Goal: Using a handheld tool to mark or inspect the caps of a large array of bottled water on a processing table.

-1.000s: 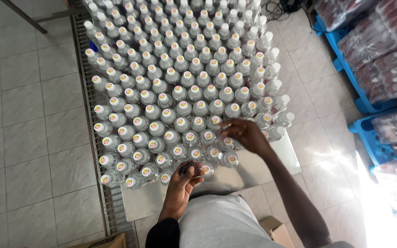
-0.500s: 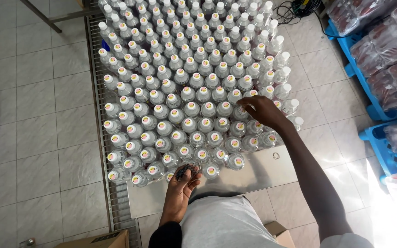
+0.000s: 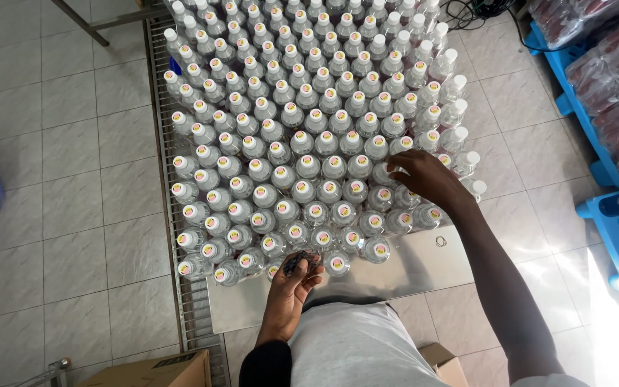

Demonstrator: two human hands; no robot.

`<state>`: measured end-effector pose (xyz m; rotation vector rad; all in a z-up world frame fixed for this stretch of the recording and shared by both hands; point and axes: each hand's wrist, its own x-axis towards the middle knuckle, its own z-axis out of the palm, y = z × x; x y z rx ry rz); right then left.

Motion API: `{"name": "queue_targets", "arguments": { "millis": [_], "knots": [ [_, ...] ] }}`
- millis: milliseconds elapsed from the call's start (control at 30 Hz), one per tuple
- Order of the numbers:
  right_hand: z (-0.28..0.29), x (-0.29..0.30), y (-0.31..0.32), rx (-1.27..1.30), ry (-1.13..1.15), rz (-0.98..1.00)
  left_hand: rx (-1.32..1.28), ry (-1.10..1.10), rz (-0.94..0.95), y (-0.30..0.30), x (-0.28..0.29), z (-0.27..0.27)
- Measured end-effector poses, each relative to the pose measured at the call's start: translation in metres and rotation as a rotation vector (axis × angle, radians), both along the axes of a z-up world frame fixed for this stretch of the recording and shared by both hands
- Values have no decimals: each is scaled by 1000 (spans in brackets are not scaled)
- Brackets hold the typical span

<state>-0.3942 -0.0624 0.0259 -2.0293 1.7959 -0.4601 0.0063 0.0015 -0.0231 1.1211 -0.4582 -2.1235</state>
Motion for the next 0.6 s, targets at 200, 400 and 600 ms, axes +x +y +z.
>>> {"name": "queue_targets", "arguments": {
  "millis": [200, 400, 600],
  "knots": [
    [-8, 4, -3, -18, 82, -8, 1, -9, -10, 1, 1, 0],
    [-20, 9, -13, 182, 144, -92, 23, -32, 17, 1, 5, -1],
    [-57, 0, -30, 160, 348, 52, 7, -16, -14, -1, 3, 4]
  ]
}}
